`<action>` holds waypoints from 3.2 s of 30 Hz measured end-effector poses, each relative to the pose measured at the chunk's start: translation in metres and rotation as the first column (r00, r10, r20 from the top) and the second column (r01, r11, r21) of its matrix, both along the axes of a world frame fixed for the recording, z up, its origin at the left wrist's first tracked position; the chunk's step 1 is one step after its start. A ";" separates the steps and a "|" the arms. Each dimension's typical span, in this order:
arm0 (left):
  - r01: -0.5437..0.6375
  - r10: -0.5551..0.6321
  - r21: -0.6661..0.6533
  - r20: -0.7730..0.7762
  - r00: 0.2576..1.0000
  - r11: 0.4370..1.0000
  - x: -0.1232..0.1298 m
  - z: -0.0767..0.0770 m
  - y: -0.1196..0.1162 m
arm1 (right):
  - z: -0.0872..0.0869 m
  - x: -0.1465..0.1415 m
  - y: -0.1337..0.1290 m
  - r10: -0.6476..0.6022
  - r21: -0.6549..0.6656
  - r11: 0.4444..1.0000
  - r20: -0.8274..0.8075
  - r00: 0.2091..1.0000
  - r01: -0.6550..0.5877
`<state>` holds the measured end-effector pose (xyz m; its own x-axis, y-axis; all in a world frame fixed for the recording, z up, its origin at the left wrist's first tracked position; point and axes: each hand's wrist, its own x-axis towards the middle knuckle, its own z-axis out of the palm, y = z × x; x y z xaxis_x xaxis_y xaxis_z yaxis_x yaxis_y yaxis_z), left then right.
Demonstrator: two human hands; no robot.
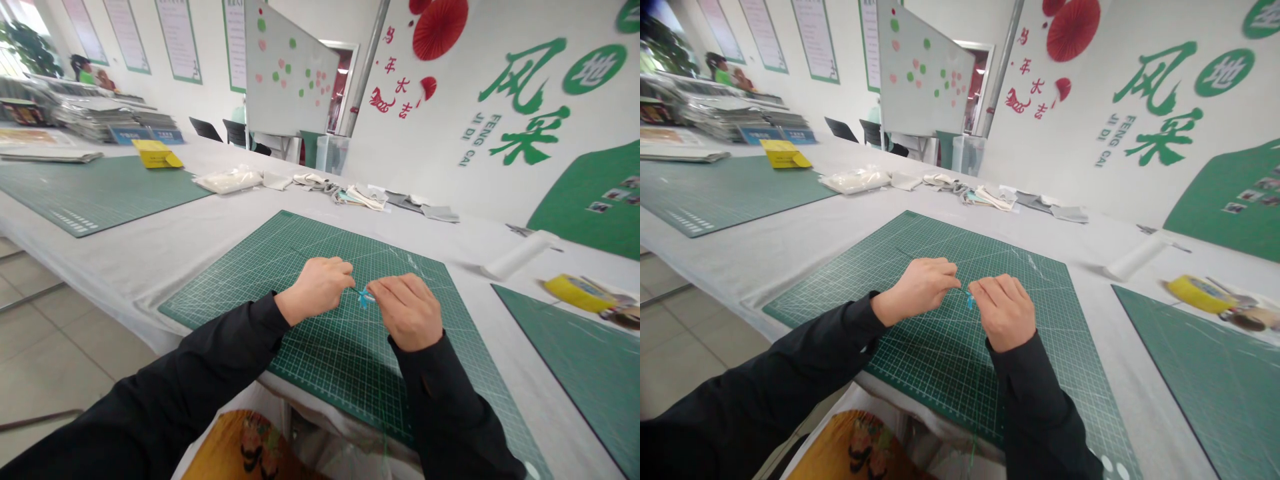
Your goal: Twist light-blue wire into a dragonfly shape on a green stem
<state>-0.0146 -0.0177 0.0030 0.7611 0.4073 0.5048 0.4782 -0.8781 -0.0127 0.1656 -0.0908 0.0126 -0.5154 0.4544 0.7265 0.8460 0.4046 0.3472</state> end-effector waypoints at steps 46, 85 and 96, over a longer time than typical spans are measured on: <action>0.664 -0.123 -0.588 0.699 0.705 0.462 -0.008 0.019 0.004 | -0.007 0.020 0.004 -0.020 -0.345 0.776 -0.850 0.526 -0.528; 0.808 0.432 -0.534 0.808 0.401 0.248 0.012 0.000 0.007 | -0.035 -0.009 0.036 -0.383 -0.406 0.694 -0.907 0.173 -0.595; 0.778 0.452 -0.565 0.790 0.414 0.275 0.010 0.003 0.006 | -0.029 -0.008 0.033 -0.405 -0.381 0.683 -0.908 0.111 -0.623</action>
<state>-0.0042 -0.0121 0.0064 0.3936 0.8842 0.2516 -0.4792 -0.0362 0.8770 0.1573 -0.0574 -0.0169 0.2217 0.9607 0.1668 0.1106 0.1452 -0.9832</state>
